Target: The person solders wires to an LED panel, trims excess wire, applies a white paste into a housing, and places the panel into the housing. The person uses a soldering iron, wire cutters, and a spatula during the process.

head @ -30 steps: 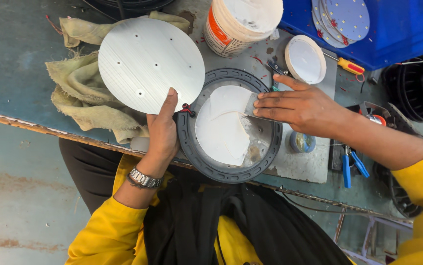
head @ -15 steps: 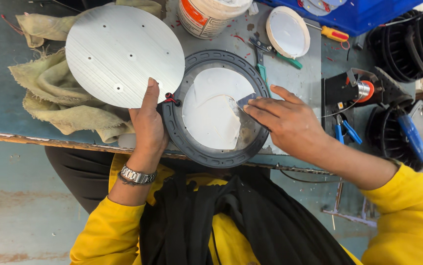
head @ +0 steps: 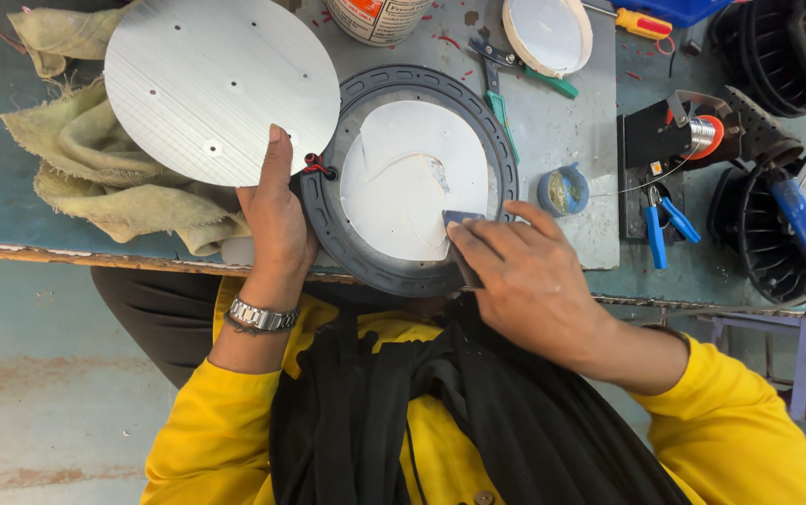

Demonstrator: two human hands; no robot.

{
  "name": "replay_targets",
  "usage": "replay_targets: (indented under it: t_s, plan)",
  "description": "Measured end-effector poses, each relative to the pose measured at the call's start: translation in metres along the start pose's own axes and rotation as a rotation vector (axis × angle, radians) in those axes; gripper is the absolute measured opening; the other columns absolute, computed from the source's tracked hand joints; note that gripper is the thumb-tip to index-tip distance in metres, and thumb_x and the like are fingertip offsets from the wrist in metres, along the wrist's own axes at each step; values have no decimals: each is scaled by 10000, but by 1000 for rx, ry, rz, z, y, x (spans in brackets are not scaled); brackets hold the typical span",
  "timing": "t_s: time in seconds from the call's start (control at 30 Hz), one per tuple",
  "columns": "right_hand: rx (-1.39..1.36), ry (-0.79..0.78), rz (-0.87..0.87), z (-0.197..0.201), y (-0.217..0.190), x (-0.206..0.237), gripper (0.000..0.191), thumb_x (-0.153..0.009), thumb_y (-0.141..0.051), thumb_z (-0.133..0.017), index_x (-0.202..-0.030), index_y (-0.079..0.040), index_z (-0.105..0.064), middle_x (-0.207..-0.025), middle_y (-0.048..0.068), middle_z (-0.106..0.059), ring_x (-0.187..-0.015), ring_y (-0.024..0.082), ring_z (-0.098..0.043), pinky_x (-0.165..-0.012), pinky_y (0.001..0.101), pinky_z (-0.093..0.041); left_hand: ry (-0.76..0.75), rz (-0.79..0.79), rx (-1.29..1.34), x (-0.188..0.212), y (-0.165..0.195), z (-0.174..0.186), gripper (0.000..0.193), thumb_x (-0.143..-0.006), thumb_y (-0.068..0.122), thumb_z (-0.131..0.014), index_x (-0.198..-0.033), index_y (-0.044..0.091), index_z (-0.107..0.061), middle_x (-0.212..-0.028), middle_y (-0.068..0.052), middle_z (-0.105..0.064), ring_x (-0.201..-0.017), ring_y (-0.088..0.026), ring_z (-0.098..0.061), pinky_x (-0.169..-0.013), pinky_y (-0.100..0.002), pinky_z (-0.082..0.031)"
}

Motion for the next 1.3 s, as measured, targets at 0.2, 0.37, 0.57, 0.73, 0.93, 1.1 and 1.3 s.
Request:
replay_targets:
  t_s: [0.2,0.37,0.57,0.73,0.93,1.1,1.3]
  plan:
    - [-9,-33,-21,2,-16,4,457,-751,-78,-709,-1196,26,-695,-1067,155,-732,-963,282,-697,-1073,480,-435,-1,9,-9,-2,-1,2,534,-1031,271,-663,-1401,-73,-489,-1352,-155,-563,-1248,-206,-559,-1107,-374,-469]
    - [37,-3,24,23,27,-14,418,-818,15,-643,-1216,-87,-723,-1140,73,-751,-1064,239,-697,-1117,500,-406,14,1,-3,-4,-3,3,539,-1017,269,-671,-1412,-37,-469,-1370,-130,-545,-1264,-188,-545,-1127,-366,-448]
    - [7,73,102,1,66,-44,350,-919,32,-653,-1227,-119,-723,-1143,42,-744,-1100,237,-691,-1200,483,-365,-16,-10,29,-7,-7,3,535,-1013,271,-688,-1397,-48,-496,-1364,-125,-566,-1256,-198,-545,-1115,-374,-448]
    - [57,37,86,-2,55,-30,403,-875,35,-651,-1249,-100,-721,-1127,62,-739,-1046,244,-692,-1165,478,-370,-7,-19,16,-8,-11,5,534,-1009,273,-690,-1397,-33,-488,-1368,-120,-556,-1259,-182,-540,-1107,-350,-453]
    - [76,-11,11,3,26,-6,441,-795,-13,-690,-1235,-45,-704,-1085,97,-729,-953,280,-688,-1095,464,-425,-16,24,51,-6,-10,6,566,-1007,292,-696,-1397,-48,-466,-1367,-140,-549,-1249,-199,-546,-1101,-364,-469]
    - [81,-7,-43,7,-5,-6,426,-783,-71,-721,-1203,-5,-701,-1010,122,-721,-903,302,-681,-1019,456,-463,-5,18,32,-5,-8,2,589,-1004,294,-696,-1403,-83,-483,-1383,-161,-555,-1262,-208,-546,-1109,-362,-460]
    - [59,11,-55,9,-36,-13,373,-821,-107,-717,-1173,18,-713,-912,117,-713,-824,293,-681,-960,439,-487,-18,24,33,-5,-8,0,608,-1005,304,-689,-1421,-76,-463,-1416,-176,-538,-1306,-225,-527,-1142,-368,-431]
Point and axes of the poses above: each hand's wrist, its own x-axis away from the middle knuckle, its own z-axis out of the back of the hand, y = z × x, the point moved 1 cm from there along -x, towards the middle knuckle
